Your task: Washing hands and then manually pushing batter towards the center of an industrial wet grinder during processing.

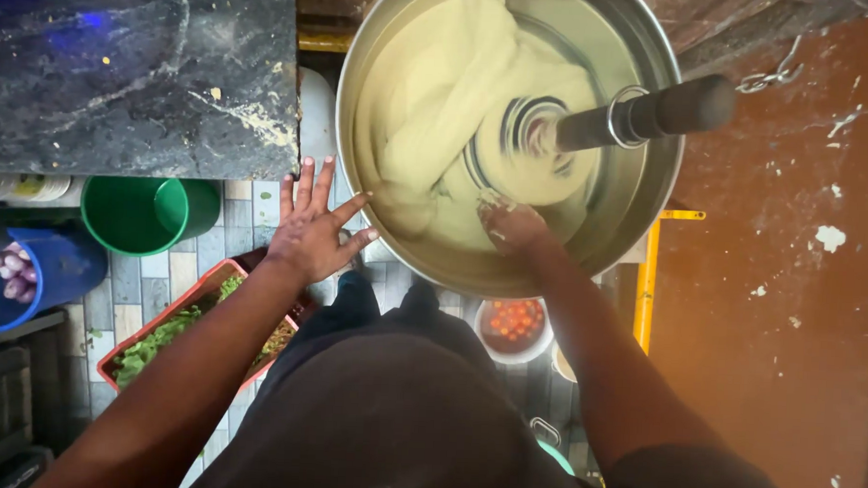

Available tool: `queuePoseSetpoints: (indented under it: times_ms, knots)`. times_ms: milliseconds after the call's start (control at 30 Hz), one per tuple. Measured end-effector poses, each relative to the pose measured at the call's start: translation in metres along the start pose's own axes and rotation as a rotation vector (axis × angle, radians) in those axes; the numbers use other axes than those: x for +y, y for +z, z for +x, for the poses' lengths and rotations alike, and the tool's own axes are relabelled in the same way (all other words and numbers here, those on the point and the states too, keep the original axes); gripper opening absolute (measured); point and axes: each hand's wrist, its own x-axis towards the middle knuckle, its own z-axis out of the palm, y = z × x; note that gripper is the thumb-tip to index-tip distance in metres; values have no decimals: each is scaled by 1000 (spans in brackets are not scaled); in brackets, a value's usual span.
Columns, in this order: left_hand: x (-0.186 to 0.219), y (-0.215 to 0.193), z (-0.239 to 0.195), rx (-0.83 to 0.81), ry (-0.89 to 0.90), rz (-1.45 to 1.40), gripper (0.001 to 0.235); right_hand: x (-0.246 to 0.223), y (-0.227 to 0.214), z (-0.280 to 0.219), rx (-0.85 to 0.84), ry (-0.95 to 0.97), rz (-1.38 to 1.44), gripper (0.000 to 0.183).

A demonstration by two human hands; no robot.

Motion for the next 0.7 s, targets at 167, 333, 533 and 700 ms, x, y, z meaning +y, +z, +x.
queuePoseSetpoints:
  times_ms: [167,333,533,700]
  knots:
    - [2,-2,-2,-9,-7,5,70,10,-2,18,149,-22,53,39]
    - [-2,1,-4,52,17,-12,70,4,-34,32,-31,36,78,33]
    - [-2,-5,-4,119,6,4,68,7,-86,8,-247,-2,158,25]
    - [3,1,0,73,5,33,71,0,-109,6,-265,-24,127,23]
